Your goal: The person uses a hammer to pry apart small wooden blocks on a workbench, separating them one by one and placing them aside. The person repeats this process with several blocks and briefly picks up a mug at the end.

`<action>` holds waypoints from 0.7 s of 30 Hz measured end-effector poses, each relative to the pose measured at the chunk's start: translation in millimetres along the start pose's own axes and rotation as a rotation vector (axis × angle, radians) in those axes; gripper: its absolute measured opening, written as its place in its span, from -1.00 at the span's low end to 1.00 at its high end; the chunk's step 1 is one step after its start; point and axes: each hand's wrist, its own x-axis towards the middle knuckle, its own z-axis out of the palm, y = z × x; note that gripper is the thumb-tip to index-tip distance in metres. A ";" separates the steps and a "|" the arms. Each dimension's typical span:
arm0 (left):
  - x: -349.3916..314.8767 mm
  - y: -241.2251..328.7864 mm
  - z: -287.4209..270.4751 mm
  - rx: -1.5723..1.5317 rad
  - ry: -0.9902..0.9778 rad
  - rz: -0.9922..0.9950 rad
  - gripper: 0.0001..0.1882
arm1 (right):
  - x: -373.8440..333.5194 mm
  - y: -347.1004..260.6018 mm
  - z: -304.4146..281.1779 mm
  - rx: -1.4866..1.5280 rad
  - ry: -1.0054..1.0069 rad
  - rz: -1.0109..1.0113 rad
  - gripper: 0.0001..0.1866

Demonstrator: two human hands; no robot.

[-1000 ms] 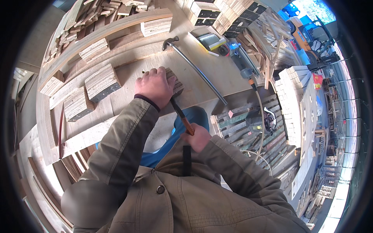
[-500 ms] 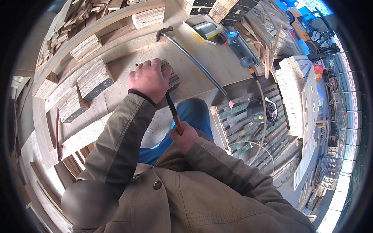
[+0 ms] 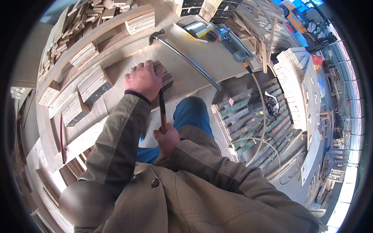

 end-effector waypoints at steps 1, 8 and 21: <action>0.2 -0.2 -1.1 0.006 0.006 0.000 -0.50 | 1.3 -0.1 -1.9 0.015 -0.021 -0.002 -0.82; 6.5 -4.5 -7.6 -0.022 -0.086 -0.028 -0.40 | 17.6 -0.3 -30.2 -0.135 -0.085 -0.169 -0.78; -5.4 -29.8 -4.9 -0.115 -0.028 -0.065 -0.33 | 27.4 -9.1 -72.1 -0.355 -0.112 -0.242 -0.60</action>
